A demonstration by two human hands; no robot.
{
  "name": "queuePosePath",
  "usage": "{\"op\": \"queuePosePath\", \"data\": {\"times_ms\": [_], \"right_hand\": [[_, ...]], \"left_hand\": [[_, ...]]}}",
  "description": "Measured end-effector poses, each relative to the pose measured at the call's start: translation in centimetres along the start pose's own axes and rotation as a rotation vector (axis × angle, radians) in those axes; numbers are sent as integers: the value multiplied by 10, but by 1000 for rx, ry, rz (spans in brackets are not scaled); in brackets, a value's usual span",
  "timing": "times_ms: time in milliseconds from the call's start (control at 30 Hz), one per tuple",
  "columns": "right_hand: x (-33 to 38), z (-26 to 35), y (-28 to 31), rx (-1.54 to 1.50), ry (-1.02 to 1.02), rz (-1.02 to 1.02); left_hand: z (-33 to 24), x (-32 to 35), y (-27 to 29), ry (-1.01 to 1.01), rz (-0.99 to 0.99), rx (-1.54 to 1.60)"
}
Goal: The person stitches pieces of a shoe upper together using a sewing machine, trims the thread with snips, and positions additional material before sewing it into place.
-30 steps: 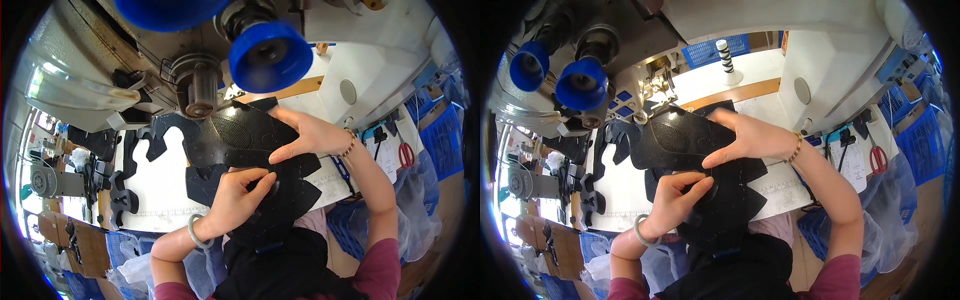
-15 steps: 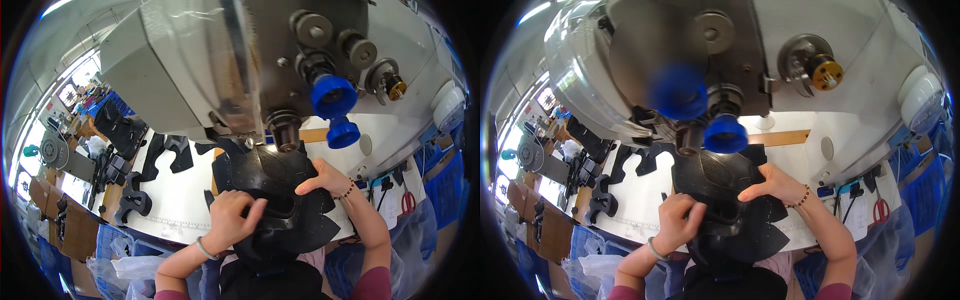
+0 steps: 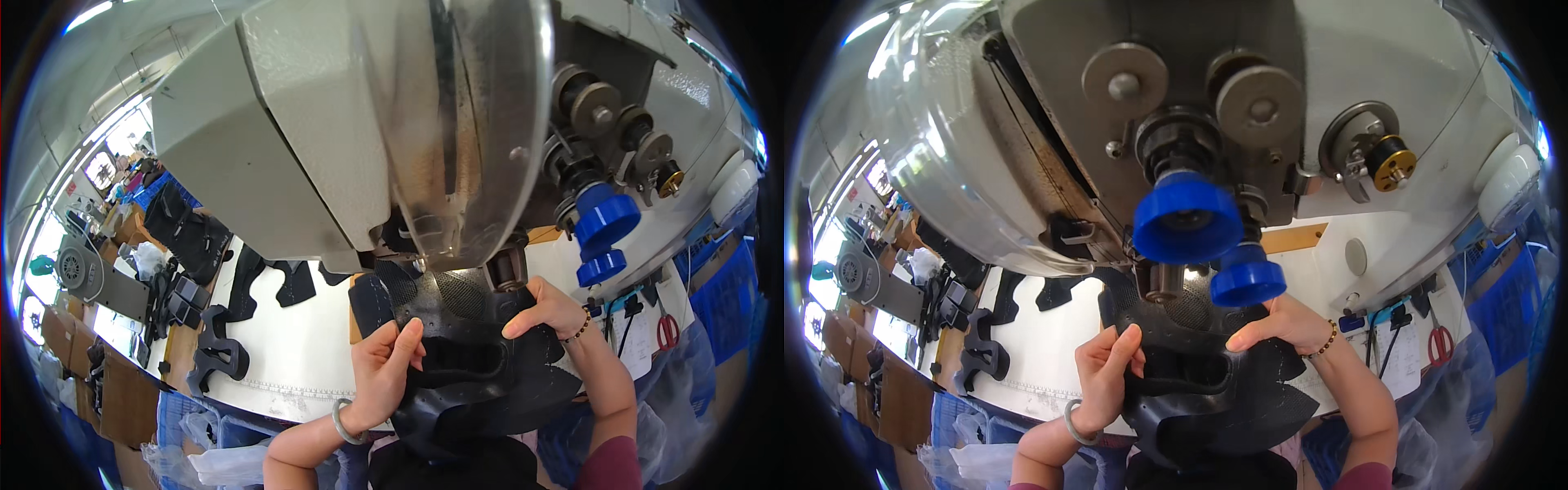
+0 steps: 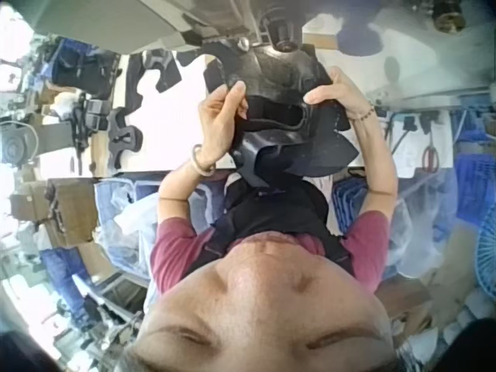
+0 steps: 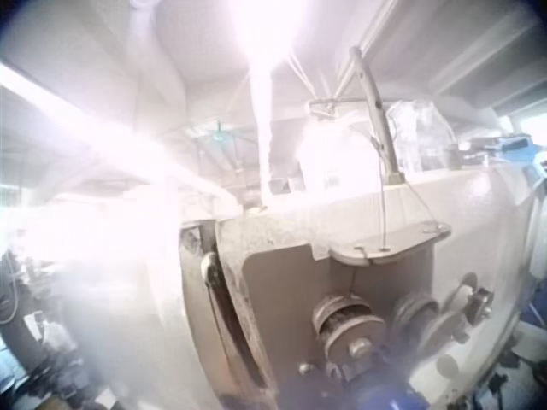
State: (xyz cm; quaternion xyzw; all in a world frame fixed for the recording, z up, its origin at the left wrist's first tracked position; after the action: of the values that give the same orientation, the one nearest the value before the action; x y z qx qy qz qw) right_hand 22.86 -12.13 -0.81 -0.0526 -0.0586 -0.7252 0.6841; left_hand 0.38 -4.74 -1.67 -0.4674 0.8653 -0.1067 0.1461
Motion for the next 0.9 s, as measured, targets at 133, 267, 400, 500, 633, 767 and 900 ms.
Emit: {"op": "queuePosePath", "data": {"times_ms": [133,267,400,500,633,767,900], "right_hand": [[3,-2,0,17,-4,-38],[3,-8,-7,21,36,-67],[6,-2,-13,-21,16,-63],[9,9,-23,-46,19,-58],[10,13,-29,-125,43,-38],[7,7,-27,-104,80,-60],[2,6,-24,-85,134,-92]], "left_hand": [[-1,-1,0,17,-17,16],[-2,-5,8,30,6,1],[-4,-10,12,42,25,-2],[-7,-14,17,53,35,-12],[-11,-21,21,88,56,-24],[-12,-26,20,88,57,-56],[-15,-32,19,79,67,-66]]}}
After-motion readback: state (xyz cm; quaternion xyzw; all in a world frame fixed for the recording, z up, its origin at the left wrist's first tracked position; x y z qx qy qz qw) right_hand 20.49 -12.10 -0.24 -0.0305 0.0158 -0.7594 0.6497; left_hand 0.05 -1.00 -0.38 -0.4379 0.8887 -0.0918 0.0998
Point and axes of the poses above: each hand's wrist, its own x-axis away from the middle knuckle, its own y-axis out of the back of the hand, z = x × y, the point moved 1 cm from there along -x, towards the middle knuckle, and after that the axes turned 13 degrees about x, right-handed, at the moved point
